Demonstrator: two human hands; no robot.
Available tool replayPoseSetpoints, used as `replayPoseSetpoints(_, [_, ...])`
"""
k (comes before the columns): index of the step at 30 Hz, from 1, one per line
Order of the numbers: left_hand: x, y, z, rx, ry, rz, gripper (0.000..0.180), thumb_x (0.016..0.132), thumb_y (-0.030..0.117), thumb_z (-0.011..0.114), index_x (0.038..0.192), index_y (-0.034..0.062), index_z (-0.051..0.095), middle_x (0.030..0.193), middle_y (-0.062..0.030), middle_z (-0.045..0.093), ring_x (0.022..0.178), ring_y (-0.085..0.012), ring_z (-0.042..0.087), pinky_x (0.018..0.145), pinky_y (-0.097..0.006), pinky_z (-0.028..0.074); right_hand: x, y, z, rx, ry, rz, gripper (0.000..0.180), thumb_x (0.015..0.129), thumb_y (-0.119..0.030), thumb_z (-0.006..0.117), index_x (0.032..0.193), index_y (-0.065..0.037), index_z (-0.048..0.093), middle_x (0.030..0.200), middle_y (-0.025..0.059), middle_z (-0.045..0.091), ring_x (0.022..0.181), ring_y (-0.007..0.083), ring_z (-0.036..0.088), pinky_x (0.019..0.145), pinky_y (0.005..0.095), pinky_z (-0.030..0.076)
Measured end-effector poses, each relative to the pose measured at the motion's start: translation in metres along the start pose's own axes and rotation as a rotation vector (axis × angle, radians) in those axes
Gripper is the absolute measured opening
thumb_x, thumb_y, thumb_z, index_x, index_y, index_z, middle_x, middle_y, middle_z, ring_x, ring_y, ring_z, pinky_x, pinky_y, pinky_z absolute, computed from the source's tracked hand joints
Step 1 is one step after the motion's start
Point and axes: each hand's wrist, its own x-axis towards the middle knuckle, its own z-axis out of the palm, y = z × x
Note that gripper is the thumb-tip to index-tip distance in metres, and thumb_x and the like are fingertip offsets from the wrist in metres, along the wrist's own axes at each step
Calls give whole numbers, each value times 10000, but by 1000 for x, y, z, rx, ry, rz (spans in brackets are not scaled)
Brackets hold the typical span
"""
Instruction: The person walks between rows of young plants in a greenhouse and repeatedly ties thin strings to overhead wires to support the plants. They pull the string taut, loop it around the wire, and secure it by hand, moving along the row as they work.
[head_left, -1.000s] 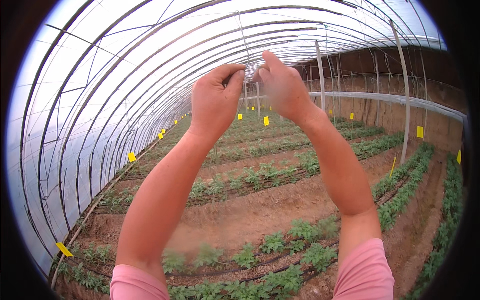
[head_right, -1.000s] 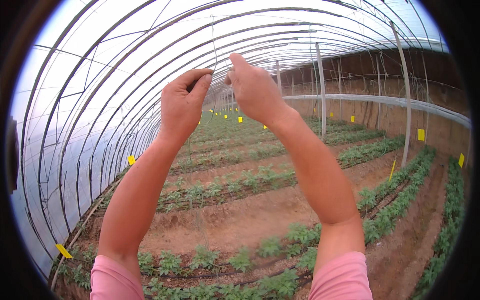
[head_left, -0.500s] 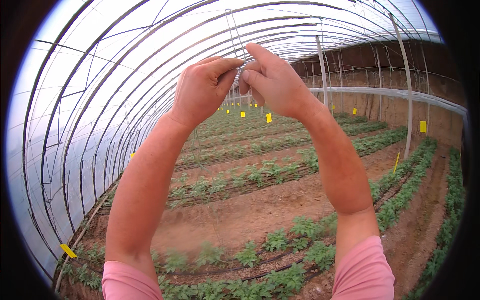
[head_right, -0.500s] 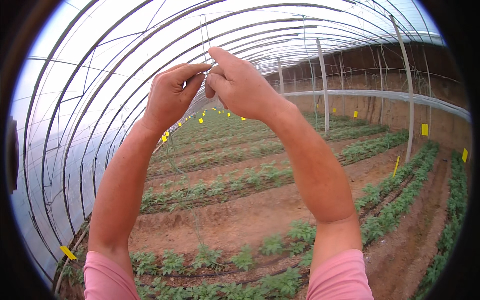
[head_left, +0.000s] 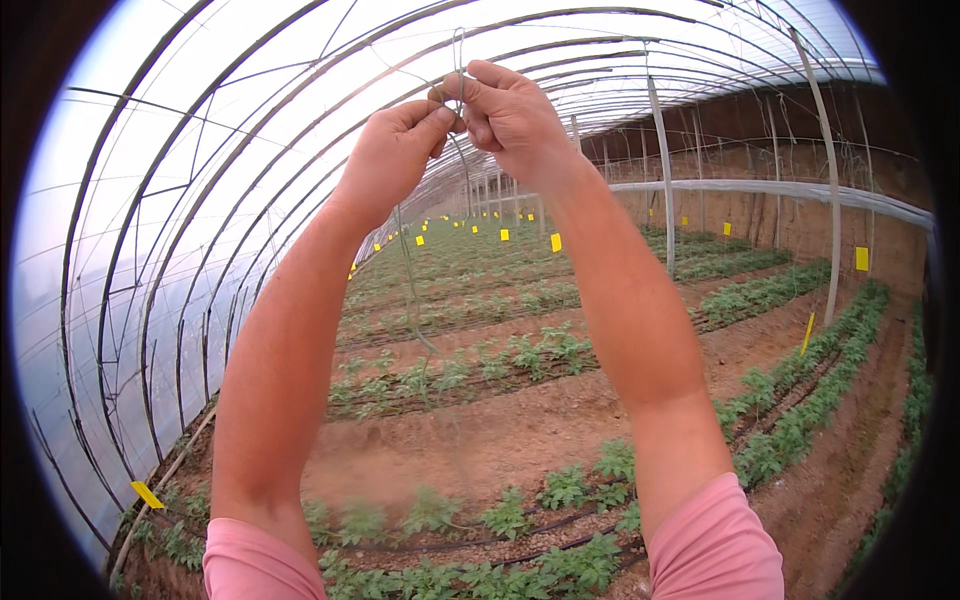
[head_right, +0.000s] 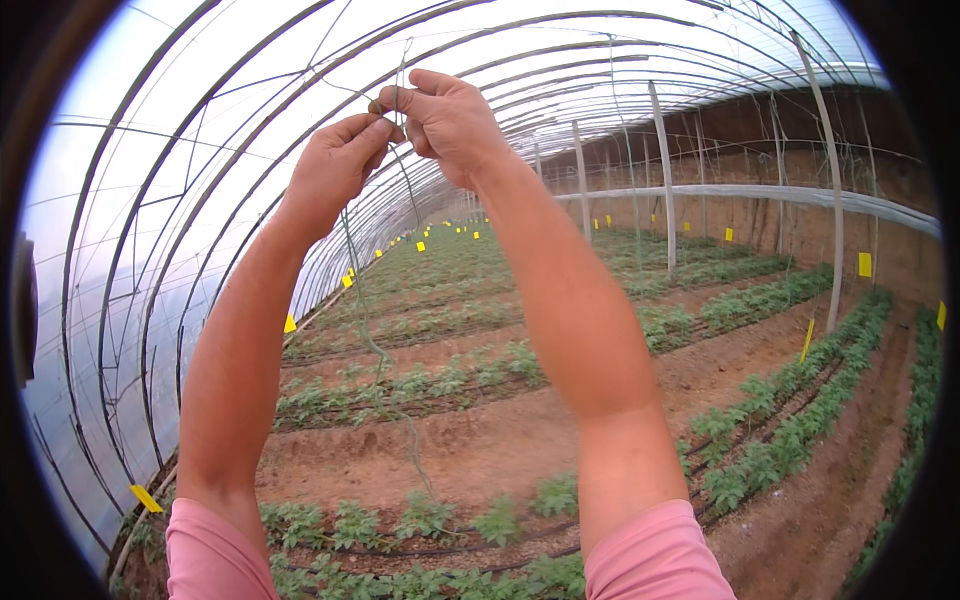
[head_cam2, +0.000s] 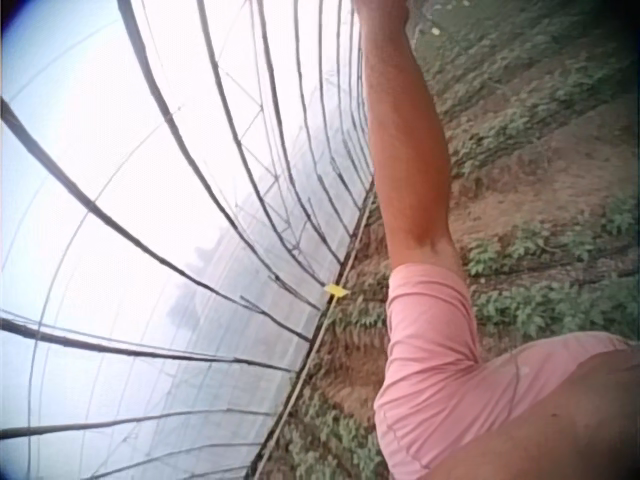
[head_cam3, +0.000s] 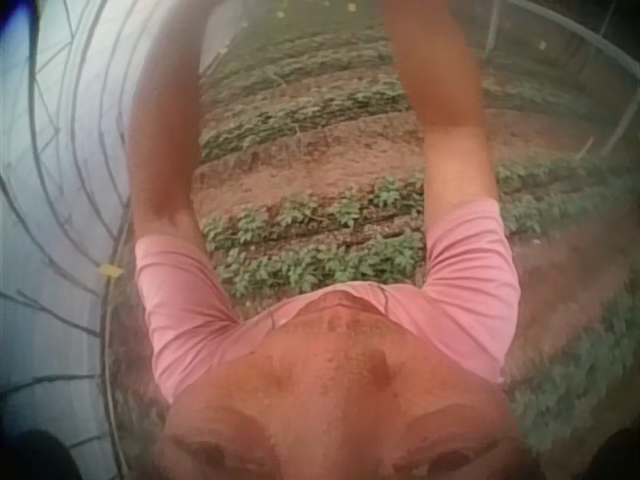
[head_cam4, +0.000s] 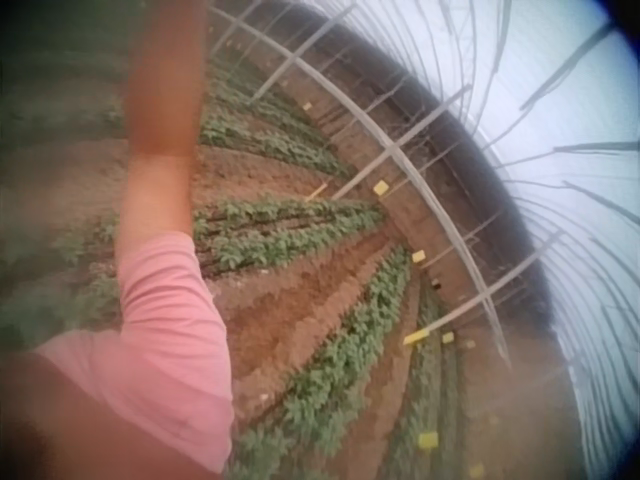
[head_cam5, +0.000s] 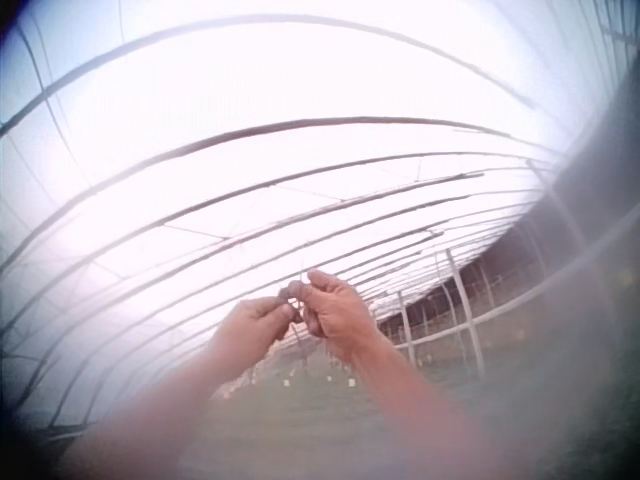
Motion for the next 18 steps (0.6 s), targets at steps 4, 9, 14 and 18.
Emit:
replayPoseSetpoints(4, [7, 7, -12, 45, 20, -143, 303, 974, 313, 636, 845, 42, 675, 617, 70, 463, 490, -19, 312, 442, -223, 233, -2, -2, 9, -162, 95, -23, 632, 820, -95, 796, 1286, 172, 464, 850, 87, 687, 670, 88, 588, 473, 214, 381])
replayPoseSetpoints(9, [-13, -2, -14, 92, 203, -114, 291, 942, 267, 676, 982, -17, 722, 675, 46, 519, 565, -26, 380, 493, -216, 285, 8, 3, 17, -430, 163, -161, 476, 849, -43, 733, 1225, 158, 521, 873, 127, 704, 721, 133, 646, 538, 270, 459])
replayPoseSetpoints(14, [-59, -12, -20, 262, 388, 11, 280, 934, 184, 653, 1051, -63, 712, 755, 1, 617, 661, -54, 489, 567, -229, 380, 20, 15, 18, -559, 444, -177, 599, 821, -14, 715, 1328, 184, 465, 824, 158, 712, 674, 151, 669, 572, 263, 502])
replayPoseSetpoints(18, [-136, -16, -4, 393, 328, -79, 199, 940, 136, 638, 1006, -36, 714, 748, -39, 686, 638, -87, 568, 573, -236, 441, 24, 3, 20, -503, 535, -99, 632, 827, 47, 675, 1386, 168, 404, 840, 166, 695, 691, 144, 668, 589, 241, 526])
